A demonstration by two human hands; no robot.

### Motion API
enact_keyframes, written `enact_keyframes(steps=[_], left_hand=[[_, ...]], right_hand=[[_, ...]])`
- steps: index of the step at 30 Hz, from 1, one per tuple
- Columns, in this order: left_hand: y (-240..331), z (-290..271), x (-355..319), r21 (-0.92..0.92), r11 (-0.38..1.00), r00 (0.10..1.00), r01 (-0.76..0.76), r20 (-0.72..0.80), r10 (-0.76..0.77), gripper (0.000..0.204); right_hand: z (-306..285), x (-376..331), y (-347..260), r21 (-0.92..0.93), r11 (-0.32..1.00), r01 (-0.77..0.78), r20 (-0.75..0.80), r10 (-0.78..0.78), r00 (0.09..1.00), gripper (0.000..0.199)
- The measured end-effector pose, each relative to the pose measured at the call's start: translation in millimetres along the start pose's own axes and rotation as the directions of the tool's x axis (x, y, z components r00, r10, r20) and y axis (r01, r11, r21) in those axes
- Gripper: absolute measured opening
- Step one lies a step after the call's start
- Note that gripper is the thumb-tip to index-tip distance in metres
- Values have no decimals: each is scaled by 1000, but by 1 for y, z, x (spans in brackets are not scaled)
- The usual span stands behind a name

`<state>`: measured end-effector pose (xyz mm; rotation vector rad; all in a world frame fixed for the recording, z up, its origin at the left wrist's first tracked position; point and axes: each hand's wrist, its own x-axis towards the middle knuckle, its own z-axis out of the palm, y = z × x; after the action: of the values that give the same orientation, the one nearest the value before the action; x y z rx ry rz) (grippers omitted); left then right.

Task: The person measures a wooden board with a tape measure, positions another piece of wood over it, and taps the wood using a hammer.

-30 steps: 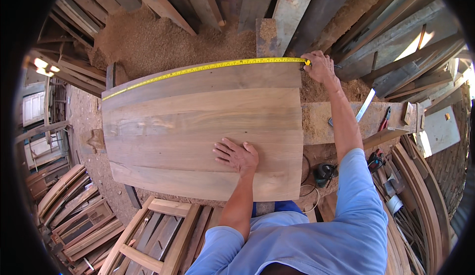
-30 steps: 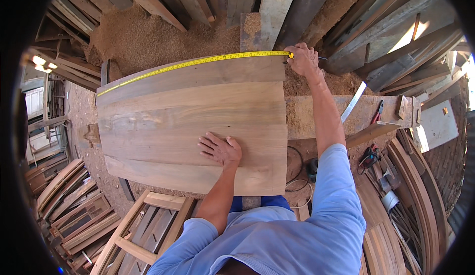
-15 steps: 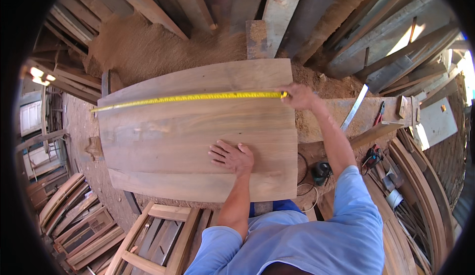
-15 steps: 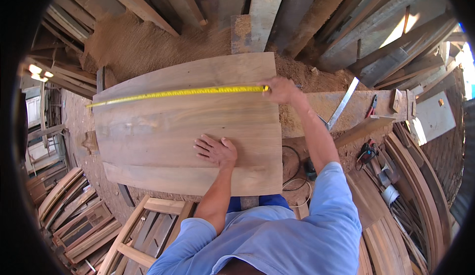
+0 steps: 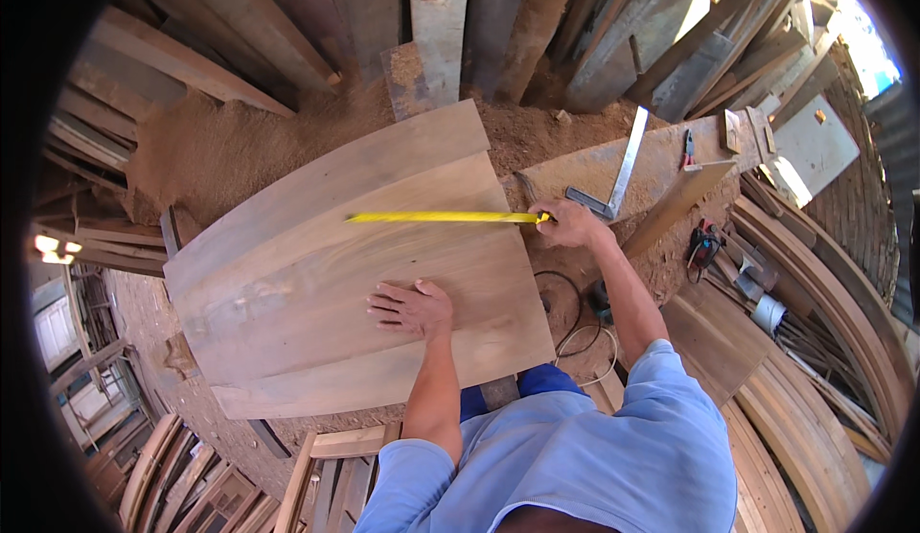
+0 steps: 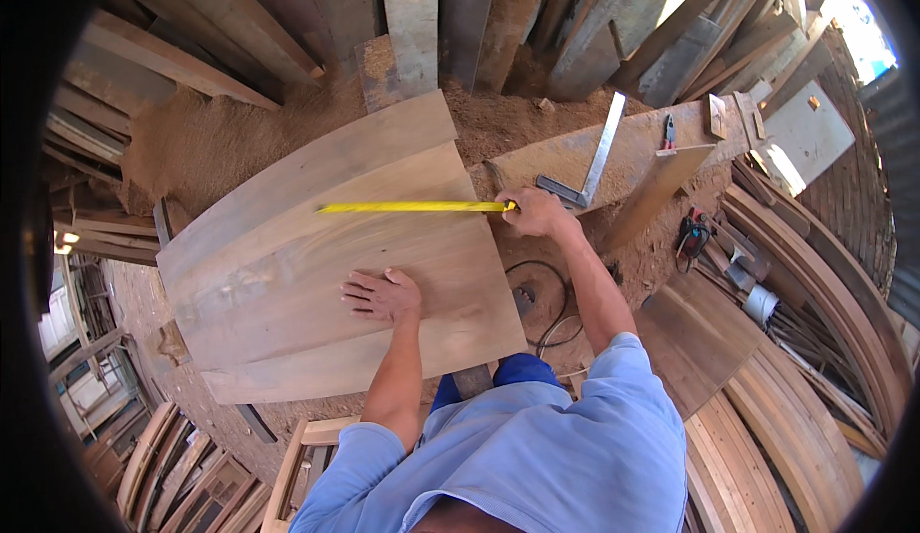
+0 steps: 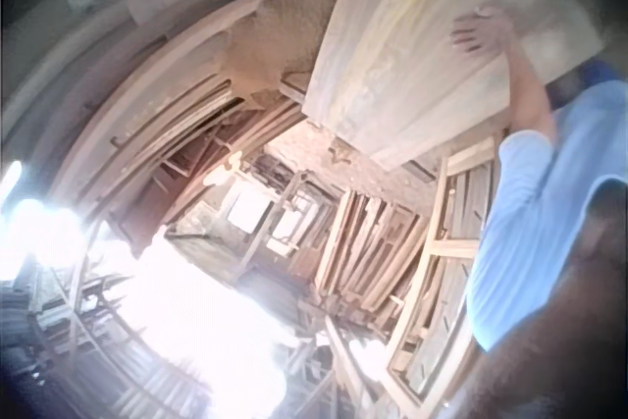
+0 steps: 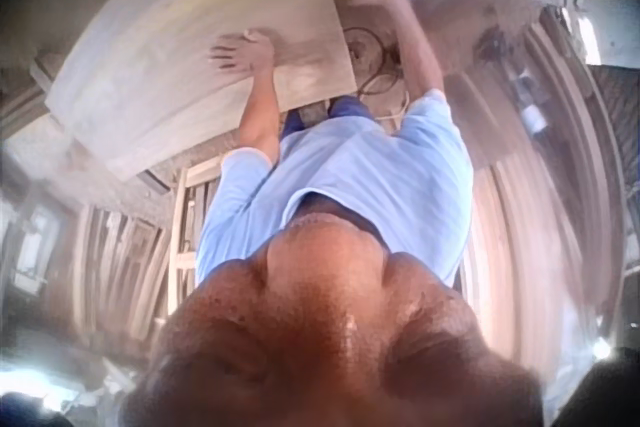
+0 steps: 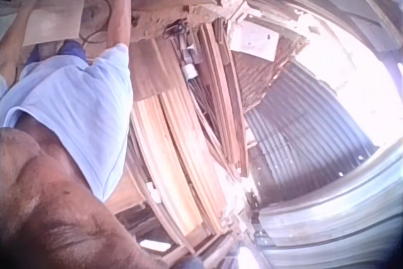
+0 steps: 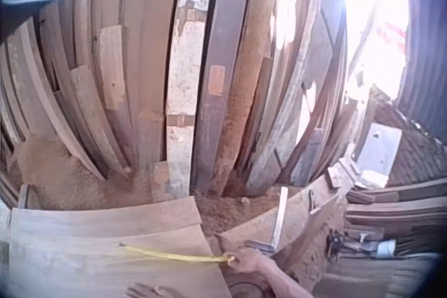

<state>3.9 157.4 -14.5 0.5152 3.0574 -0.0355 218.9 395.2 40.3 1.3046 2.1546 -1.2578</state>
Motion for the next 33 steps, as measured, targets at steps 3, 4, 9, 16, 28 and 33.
enact_keyframes(steps=[3, 4, 9, 16, 28, 33], left_hand=[[4, -4, -2, -75, 997, 999, -17, 43, 21, 87], [4, -4, -2, -75, 997, 999, -23, 43, 27, 87], [0, -2, 0, -43, 999, 998, -3, 54, 6, 87], [-1, 1, 2, -42, 999, 999, 10, 47, -8, 88], [2, -7, 2, -54, 998, 993, 40, 116, -33, 88], [1, -5, 4, -28, 998, 992, 51, 113, -47, 88]], right_hand=[[10, -4, 38, 39, 999, 28, -153, -22, 988, 38], [11, -4, 46, 41, 999, 6, -191, 2, 982, 39], [1, -8, 69, 84, 987, -134, -292, 153, 944, 43], [-17, -8, 74, 25, 891, -453, -575, 384, 723, 57], [-7, -1, 88, -24, 861, -507, -704, 346, 620, 77], [-21, 6, 92, 311, 803, -509, -691, 559, 459, 85]])
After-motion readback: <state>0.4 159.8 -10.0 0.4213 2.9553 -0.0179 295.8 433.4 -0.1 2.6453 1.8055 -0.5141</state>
